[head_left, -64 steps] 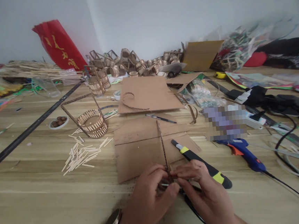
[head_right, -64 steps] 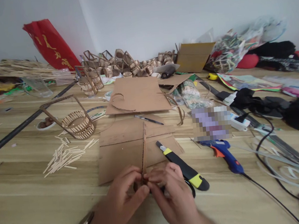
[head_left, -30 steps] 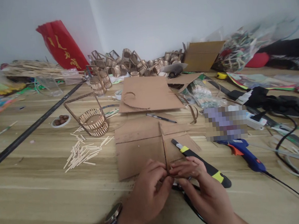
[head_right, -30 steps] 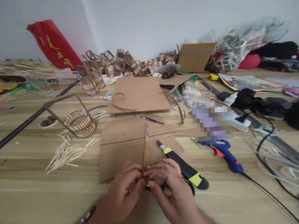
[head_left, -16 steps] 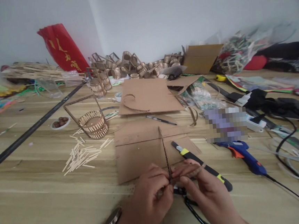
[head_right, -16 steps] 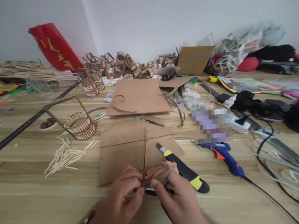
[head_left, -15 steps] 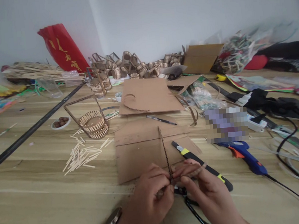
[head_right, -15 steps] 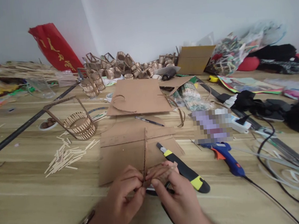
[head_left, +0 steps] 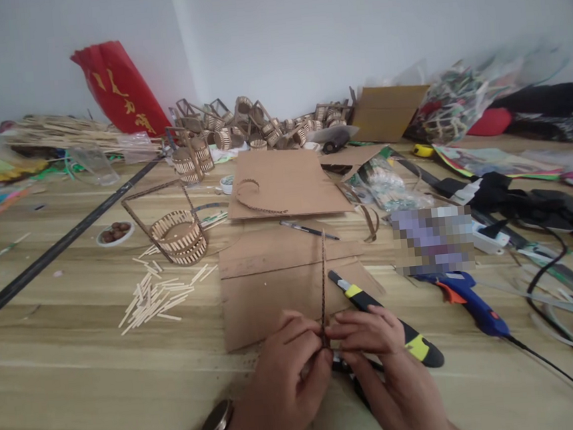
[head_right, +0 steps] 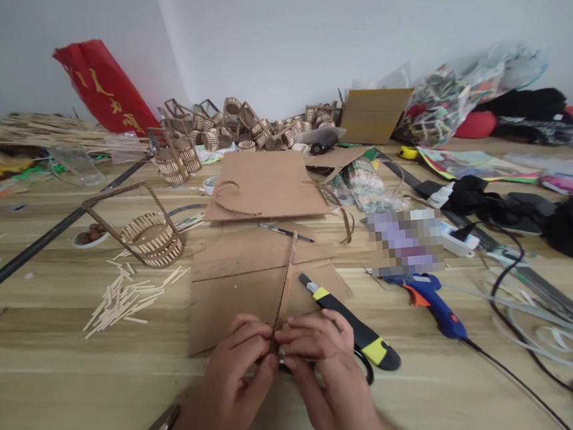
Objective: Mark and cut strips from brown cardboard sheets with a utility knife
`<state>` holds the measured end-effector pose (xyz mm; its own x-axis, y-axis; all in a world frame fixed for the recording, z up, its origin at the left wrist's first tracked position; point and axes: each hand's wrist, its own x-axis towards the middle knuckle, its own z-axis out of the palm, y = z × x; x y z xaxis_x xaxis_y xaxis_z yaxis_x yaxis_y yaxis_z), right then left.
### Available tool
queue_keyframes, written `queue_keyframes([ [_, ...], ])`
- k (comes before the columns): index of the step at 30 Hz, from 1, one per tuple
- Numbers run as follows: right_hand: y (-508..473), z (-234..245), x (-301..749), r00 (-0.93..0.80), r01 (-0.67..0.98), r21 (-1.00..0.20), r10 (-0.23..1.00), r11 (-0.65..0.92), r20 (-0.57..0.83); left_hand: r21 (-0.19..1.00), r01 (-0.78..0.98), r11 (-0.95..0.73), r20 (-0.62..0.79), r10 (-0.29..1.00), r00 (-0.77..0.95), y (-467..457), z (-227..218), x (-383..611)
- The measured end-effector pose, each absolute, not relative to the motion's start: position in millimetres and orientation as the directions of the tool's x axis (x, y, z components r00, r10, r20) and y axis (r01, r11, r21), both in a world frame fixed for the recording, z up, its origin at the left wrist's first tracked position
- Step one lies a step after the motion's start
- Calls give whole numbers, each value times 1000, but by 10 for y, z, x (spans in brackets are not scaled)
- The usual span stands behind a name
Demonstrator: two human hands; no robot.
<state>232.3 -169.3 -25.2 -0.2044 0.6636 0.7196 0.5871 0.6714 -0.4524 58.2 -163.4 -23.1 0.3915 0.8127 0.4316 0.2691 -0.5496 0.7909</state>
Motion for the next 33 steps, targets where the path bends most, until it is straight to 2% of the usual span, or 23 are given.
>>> queue_keyframes([
  [3, -1701, -276, 2342, -214, 589, -462, 679, 664, 703, 795, 257, -550, 440, 814, 379, -1637, -224, 585],
  [11, -1701, -223, 2372, -159, 559, -593, 777, 579, 610, 800, 240, -549, 435, 808, 399, -1628, -190, 568],
  [20, -1720, -232, 2327, -253, 563, -433, 646, 704, 720, 801, 291, -523, 406, 832, 378, -1645, -265, 565],
  [33, -1677, -213, 2336, -220, 595, -421, 642, 685, 734, 705, 320, -633, 527, 769, 361, -1671, -265, 571],
])
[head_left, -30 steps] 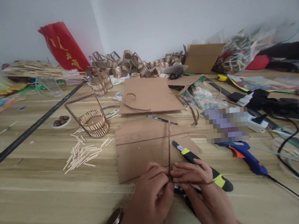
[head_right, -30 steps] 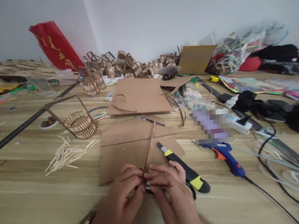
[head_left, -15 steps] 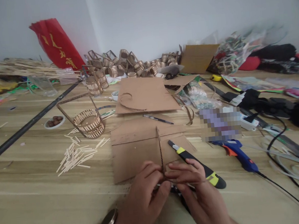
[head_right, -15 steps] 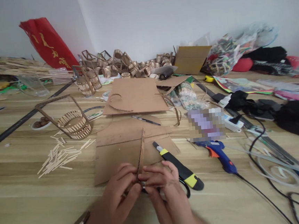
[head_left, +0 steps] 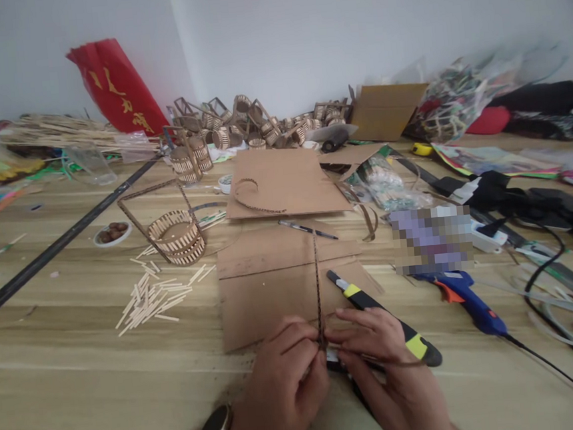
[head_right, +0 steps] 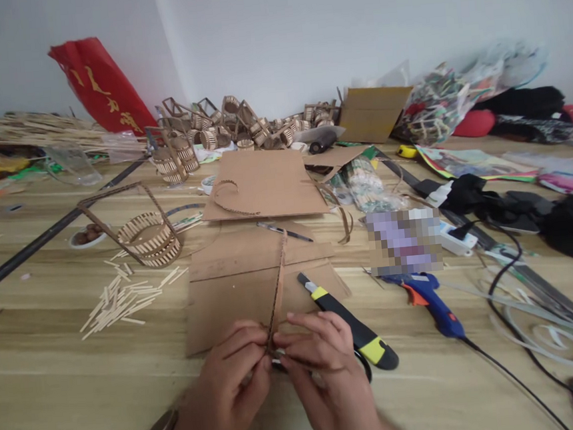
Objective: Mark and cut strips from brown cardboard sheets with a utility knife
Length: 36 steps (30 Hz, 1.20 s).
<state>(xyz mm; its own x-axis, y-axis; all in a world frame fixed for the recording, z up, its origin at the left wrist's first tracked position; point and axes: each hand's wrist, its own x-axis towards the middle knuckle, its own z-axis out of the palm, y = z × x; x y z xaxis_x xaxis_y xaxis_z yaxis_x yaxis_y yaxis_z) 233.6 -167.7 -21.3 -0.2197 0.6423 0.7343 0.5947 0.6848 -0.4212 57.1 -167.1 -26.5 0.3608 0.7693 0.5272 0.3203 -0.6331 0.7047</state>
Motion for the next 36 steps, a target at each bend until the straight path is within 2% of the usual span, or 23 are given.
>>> queue_keyframes([
  [3, -1691, -221, 2344, -200, 597, -457, 675, 659, 711, 709, 306, -636, 534, 766, 357, -1665, -255, 573],
  [7, -1699, -267, 2345, -97, 505, -633, 768, 586, 633, 729, 275, -627, 525, 769, 365, -1649, -247, 569],
  [9, -1698, -283, 2347, -75, 480, -669, 786, 568, 613, 736, 261, -624, 520, 769, 373, -1642, -248, 566],
  [11, -1697, -279, 2354, -106, 500, -622, 755, 603, 647, 750, 244, -615, 515, 773, 371, -1637, -247, 564],
  [15, -1706, -230, 2373, -220, 566, -450, 652, 691, 726, 788, 212, -579, 482, 793, 373, -1642, -243, 560],
  [17, -1710, -208, 2371, -259, 565, -409, 624, 717, 737, 799, 237, -553, 456, 814, 360, -1649, -245, 560],
  [20, -1699, -191, 2351, -277, 538, -403, 607, 741, 745, 794, 270, -545, 442, 822, 358, -1655, -258, 563],
  [26, -1649, -197, 2320, -262, 546, -425, 629, 722, 732, 751, 263, -605, 505, 784, 362, -1650, -288, 577],
  [30, -1659, -216, 2340, -220, 522, -505, 681, 687, 699, 757, 260, -600, 502, 788, 356, -1648, -265, 573],
  [36, -1693, -219, 2319, -66, 384, -730, 805, 566, 590, 778, 222, -588, 483, 785, 387, -1637, -230, 559],
])
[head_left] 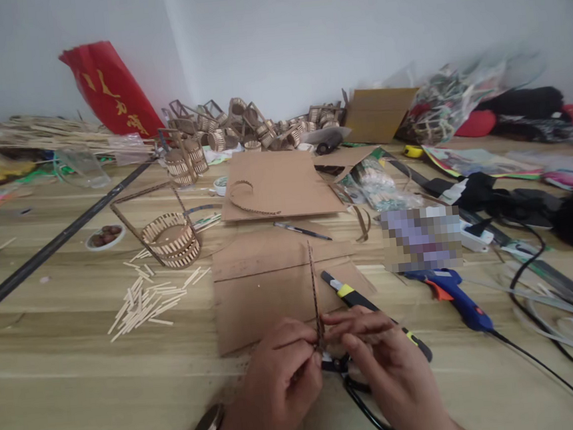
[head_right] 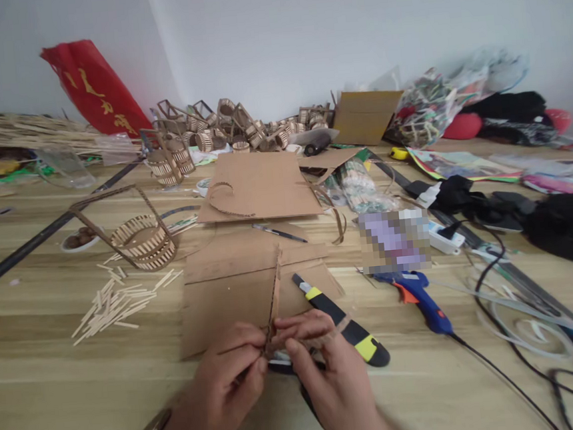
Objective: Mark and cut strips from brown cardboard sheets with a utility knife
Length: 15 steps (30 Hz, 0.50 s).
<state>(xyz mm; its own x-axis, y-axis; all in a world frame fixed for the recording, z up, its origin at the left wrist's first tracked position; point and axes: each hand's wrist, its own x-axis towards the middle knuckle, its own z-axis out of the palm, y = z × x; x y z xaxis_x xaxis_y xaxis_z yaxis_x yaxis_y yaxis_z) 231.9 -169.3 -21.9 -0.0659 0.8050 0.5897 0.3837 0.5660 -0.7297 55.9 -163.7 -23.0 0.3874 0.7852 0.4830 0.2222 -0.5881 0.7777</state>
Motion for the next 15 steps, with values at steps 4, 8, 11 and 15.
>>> queue_keyframes([
  [4, -1688, -213, 2320, -85, 430, -653, 748, 623, 658, 800, 227, -555, 437, 799, 414, -1638, -226, 550],
  [8, -1685, -188, 2337, -193, 518, -497, 661, 696, 725, 879, 184, -440, 316, 827, 465, -1647, -205, 541],
  [11, -1693, -160, 2331, -234, 525, -451, 632, 722, 739, 911, 170, -376, 266, 850, 456, -1657, -181, 540],
  [15, -1703, -136, 2328, -254, 510, -445, 623, 736, 740, 918, 241, -315, 196, 888, 415, -1671, -182, 549],
])
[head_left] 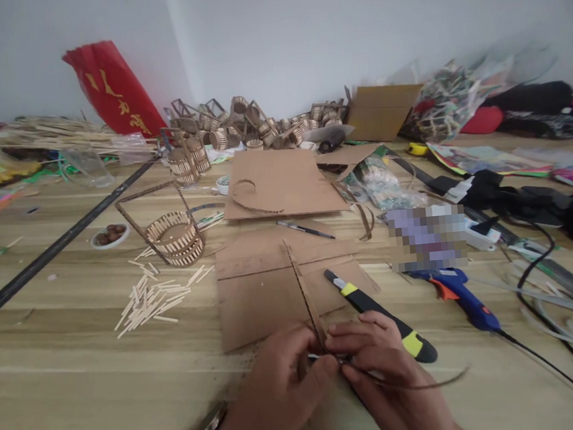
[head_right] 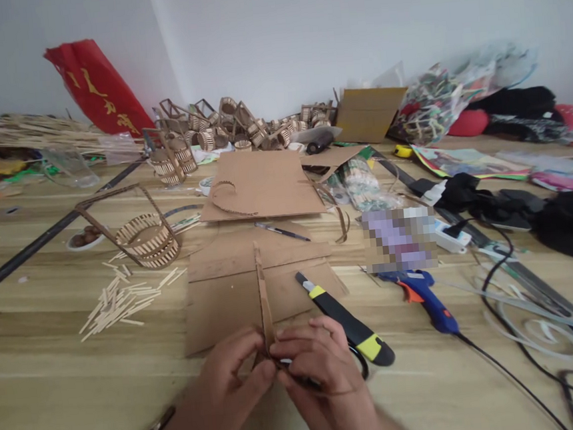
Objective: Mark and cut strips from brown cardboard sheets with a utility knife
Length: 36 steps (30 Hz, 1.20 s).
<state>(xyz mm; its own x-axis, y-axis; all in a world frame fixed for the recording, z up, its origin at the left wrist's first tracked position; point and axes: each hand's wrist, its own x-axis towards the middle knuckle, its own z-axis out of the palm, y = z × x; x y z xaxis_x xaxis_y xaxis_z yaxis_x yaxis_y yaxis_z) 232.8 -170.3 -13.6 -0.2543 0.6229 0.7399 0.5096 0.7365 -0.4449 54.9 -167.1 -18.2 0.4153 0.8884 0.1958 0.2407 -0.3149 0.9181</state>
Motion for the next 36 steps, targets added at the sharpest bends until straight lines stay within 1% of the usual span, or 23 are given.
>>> queue_keyframes([
  [2, -1699, -135, 2331, -239, 478, -485, 640, 732, 730, 910, 266, -319, 198, 896, 398, -1675, -199, 556],
  [5, -1686, -144, 2329, -231, 410, -533, 649, 740, 725, 876, 265, -403, 276, 869, 410, -1683, -228, 565],
  [9, -1664, -166, 2323, -246, 470, -502, 654, 726, 716, 802, 299, -517, 383, 830, 406, -1698, -248, 567],
  [12, -1654, -179, 2337, -283, 490, -469, 643, 735, 712, 776, 320, -543, 410, 821, 399, -1704, -241, 564],
  [14, -1655, -183, 2350, -267, 502, -478, 655, 720, 707, 769, 312, -558, 425, 811, 402, -1702, -228, 562],
  [16, -1661, -180, 2357, -219, 497, -525, 686, 691, 694, 764, 299, -572, 444, 801, 401, -1696, -212, 560],
  [18, -1666, -170, 2354, -158, 456, -608, 731, 650, 664, 765, 282, -579, 454, 795, 402, -1688, -199, 559],
  [21, -1665, -155, 2348, -83, 361, -741, 810, 567, 580, 760, 255, -598, 466, 774, 428, -1679, -193, 562],
  [23, -1665, -164, 2354, -58, 334, -777, 835, 533, 547, 756, 250, -605, 464, 764, 448, -1678, -193, 564],
  [25, -1673, -193, 2367, -62, 355, -751, 816, 557, 575, 777, 259, -573, 436, 788, 434, -1678, -191, 564],
  [28, -1699, -242, 2385, -106, 414, -643, 736, 644, 669, 837, 240, -491, 374, 835, 403, -1676, -181, 561],
  [30, -1716, -251, 2380, -129, 432, -604, 709, 669, 693, 863, 225, -453, 346, 853, 392, -1677, -183, 562],
  [33, -1724, -222, 2353, -166, 442, -583, 701, 682, 693, 866, 277, -416, 305, 880, 365, -1685, -210, 569],
  [36, -1720, -179, 2338, -231, 453, -524, 662, 722, 713, 852, 327, -408, 291, 890, 350, -1694, -240, 574],
])
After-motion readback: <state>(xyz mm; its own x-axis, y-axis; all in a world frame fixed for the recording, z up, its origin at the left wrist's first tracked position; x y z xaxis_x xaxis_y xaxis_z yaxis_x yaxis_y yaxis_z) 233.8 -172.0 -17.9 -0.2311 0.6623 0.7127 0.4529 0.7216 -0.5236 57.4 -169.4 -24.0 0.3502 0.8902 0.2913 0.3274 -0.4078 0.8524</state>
